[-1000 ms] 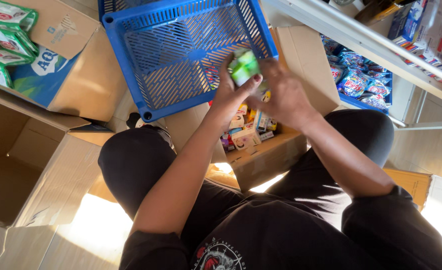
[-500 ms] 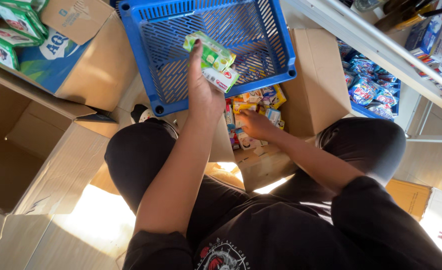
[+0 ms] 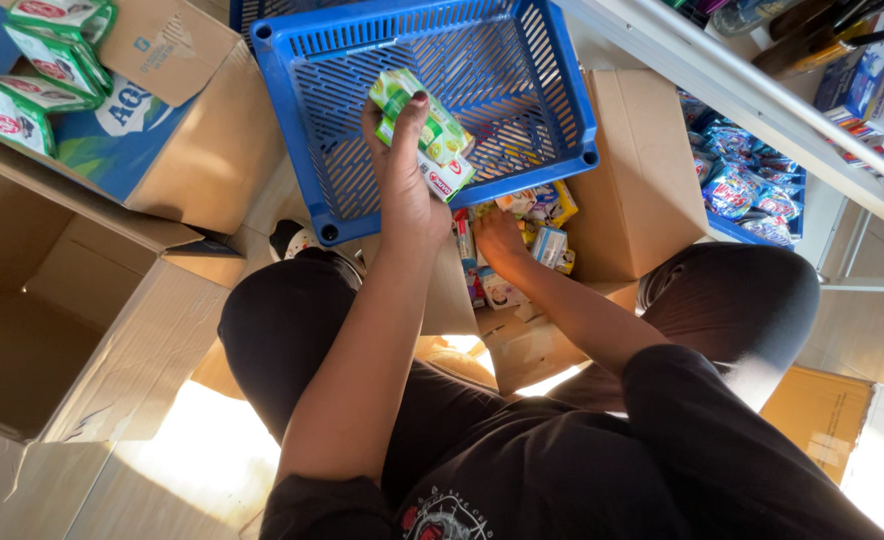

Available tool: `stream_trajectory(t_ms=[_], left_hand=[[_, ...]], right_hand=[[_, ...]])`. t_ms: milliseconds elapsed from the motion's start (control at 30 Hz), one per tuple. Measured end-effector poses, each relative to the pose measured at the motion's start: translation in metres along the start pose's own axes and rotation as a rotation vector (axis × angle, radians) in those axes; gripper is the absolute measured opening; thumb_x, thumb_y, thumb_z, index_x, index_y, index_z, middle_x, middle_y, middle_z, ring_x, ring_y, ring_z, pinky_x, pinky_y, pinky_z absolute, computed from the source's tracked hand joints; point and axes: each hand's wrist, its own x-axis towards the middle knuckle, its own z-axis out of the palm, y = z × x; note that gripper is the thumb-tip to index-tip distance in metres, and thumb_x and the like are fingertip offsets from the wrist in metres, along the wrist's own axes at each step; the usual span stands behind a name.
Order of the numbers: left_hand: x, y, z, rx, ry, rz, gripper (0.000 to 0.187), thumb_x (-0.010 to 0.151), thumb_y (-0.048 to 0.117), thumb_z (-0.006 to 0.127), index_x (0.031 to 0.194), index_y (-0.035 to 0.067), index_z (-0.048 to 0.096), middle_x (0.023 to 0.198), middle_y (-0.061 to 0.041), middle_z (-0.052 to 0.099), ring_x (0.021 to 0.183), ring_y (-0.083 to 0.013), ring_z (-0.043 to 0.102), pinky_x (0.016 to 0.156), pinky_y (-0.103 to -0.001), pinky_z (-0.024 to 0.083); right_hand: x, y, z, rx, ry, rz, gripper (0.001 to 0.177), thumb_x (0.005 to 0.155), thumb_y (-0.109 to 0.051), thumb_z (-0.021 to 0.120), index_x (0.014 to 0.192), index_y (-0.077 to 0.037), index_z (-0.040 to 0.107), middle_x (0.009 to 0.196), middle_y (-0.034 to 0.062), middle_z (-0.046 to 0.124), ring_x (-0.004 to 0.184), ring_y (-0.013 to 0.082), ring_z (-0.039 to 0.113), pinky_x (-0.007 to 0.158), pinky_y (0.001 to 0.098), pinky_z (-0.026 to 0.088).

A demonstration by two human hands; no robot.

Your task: The person sits on the floor and transfers small snack packets from a cardboard box into a blue plastic basket. They arrange the packets neatly in rows within the basket and then place the filled basket onto a nearby shelf.

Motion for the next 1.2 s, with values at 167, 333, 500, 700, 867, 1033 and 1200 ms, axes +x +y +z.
stream_trajectory(t_ms=[167,333,500,700,867,1033,1200], left_hand=[[0.001,-0.006,-0.012,0.006,0.034,-0.030,0.071,0.084,0.016,0.081,0.142,0.010,0.040,0.117,-0.011,0.060,0.104,-0.0237,0.064,0.082,-0.041,0.060],[0.019,-0.023,-0.029,0.110,0.131,-0.047,0.083,0.082,0.014,0.079,0.150,0.012,0.033,0.120,-0.012,0.061,0.106,-0.0237,0.064,0.086,-0.041,0.057],[0.035,-0.050,-0.052,0.167,0.165,-0.082,0.094,0.081,0.016,0.076,0.156,0.016,0.020,0.136,-0.014,0.053,0.117,-0.0279,0.060,0.093,-0.044,0.053],[0.056,-0.086,-0.082,0.422,0.155,-0.174,0.089,0.086,0.025,0.074,0.156,0.015,0.020,0.143,-0.014,0.051,0.128,-0.0302,0.055,0.106,-0.050,0.045],[0.038,-0.087,-0.087,1.551,-0.333,0.172,0.067,0.094,0.047,0.068,0.145,0.007,0.051,0.136,-0.021,0.061,0.125,-0.0388,0.059,0.108,-0.057,0.046],[0.005,-0.066,-0.059,2.156,-0.449,0.205,0.056,0.089,0.051,0.067,0.124,0.007,0.062,0.115,-0.018,0.069,0.108,-0.0374,0.066,0.100,-0.071,0.036],[0.000,-0.050,-0.044,2.177,-0.467,0.120,0.058,0.092,0.052,0.066,0.125,0.005,0.062,0.115,-0.017,0.070,0.107,-0.0374,0.066,0.100,-0.072,0.037]], right_hand=[[-0.044,0.053,-0.065,0.585,-0.239,0.035,0.061,0.080,-0.023,0.076,0.138,-0.014,0.061,0.121,0.0144,0.069,0.114,0.0337,0.066,0.094,0.0464,0.053],[-0.085,0.135,-0.171,1.521,-0.322,-0.182,0.071,0.078,-0.026,0.081,0.143,-0.004,0.062,0.135,0.0157,0.067,0.120,0.0322,0.065,0.101,0.0442,0.053],[-0.062,0.144,-0.231,2.341,-0.104,0.042,0.068,0.093,-0.023,0.071,0.154,-0.006,0.044,0.128,0.0124,0.067,0.115,0.0258,0.069,0.102,0.0446,0.056],[-0.011,0.112,-0.246,2.152,-0.037,0.315,0.056,0.092,-0.020,0.068,0.143,-0.013,0.046,0.124,0.0070,0.066,0.107,0.0258,0.071,0.090,0.0437,0.061],[-0.041,0.131,-0.221,1.786,-0.022,0.155,0.037,0.099,-0.021,0.064,0.132,-0.005,0.061,0.119,0.0110,0.072,0.106,0.0229,0.074,0.086,0.0382,0.065],[-0.071,0.132,-0.145,1.043,-0.427,0.074,0.060,0.089,-0.038,0.071,0.137,-0.004,0.059,0.126,0.0218,0.070,0.108,0.0311,0.072,0.086,0.0418,0.061],[-0.042,0.096,-0.064,0.399,-0.010,0.288,0.107,0.065,-0.047,0.090,0.150,-0.014,0.034,0.151,0.0281,0.039,0.138,0.0453,0.036,0.097,0.0586,0.043]])
